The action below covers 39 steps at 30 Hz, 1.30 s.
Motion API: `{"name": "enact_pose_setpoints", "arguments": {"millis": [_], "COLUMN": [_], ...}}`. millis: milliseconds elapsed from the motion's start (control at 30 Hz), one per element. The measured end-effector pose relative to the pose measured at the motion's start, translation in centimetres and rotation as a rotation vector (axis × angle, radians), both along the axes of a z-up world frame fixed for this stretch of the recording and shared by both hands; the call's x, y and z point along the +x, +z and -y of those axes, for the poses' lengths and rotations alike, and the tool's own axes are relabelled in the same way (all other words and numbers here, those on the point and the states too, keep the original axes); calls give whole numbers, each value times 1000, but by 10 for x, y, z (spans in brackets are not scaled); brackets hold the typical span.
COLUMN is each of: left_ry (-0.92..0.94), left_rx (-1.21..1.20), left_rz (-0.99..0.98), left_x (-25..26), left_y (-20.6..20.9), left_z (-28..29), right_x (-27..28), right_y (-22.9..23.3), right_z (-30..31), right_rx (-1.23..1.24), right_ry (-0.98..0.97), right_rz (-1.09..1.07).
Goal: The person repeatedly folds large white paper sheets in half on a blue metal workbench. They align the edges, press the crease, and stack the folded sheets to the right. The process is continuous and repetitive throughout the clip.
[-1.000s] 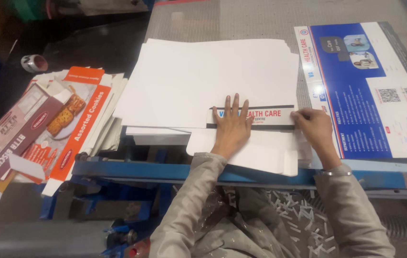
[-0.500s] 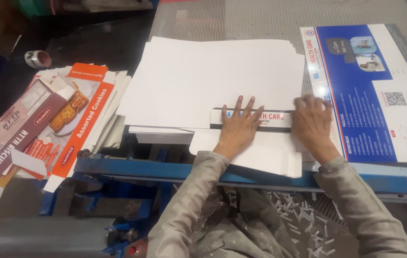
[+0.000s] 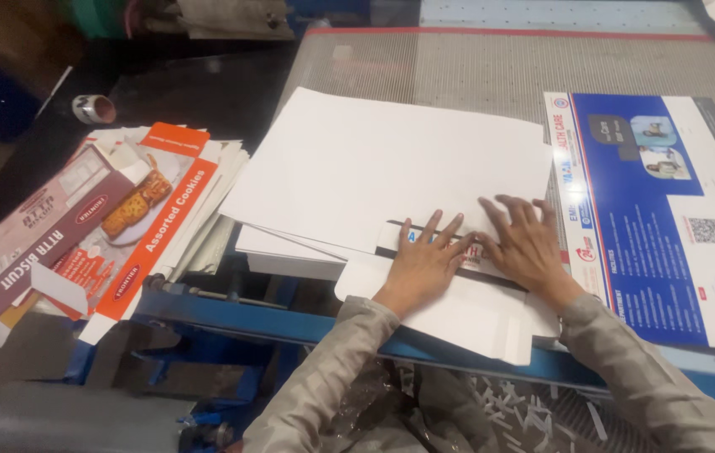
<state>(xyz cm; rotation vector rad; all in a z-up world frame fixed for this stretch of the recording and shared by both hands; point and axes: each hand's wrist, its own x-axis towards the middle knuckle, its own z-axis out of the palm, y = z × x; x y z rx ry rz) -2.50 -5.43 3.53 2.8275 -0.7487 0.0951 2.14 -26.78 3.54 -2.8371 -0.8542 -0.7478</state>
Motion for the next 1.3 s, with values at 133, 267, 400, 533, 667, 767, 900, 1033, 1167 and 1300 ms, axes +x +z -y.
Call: {"name": "enact_pose_setpoints", "arguments": {"millis": [133,267,400,533,667,767,900,1033,1167,1300], "left_ry": [-13,-5,-65,-128,-139,-179,-191,-90,-43,-120], "left_rx": [4,-29,-51,-28,-22,-33,-247,-437,-694,-631], "left_rz": [-46,-84,-114,-104,-80,-70,208,366,377,542], "left_x": [-4,-2,-11,-27,-37,-49,-89,-107,-110,-129], "left_y": [3,2,-3,-17,-26,-24,0,41,67,73], "left_z": [-3,-3,-15,-32,-35,-28,2,10,-3,-7], "right_x": [12,-3,-70,-127,-135,-135,-146,-164,-161,-176], "right_y": [4,2,10,25,23,23,37,25,10,7], "right_z": [-2,-1,19,33,23,16,16,-5,-10,-25], "right_rx": [-26,-52,-76,-21,-163,-268,-39,622,1145,1222], "right_ry": [-145,-208,-77,48,182,153,12,29,256,207], "right_rz": [-99,-205,-447,-501,-298,-281,-340,-121,-408,-341]}}
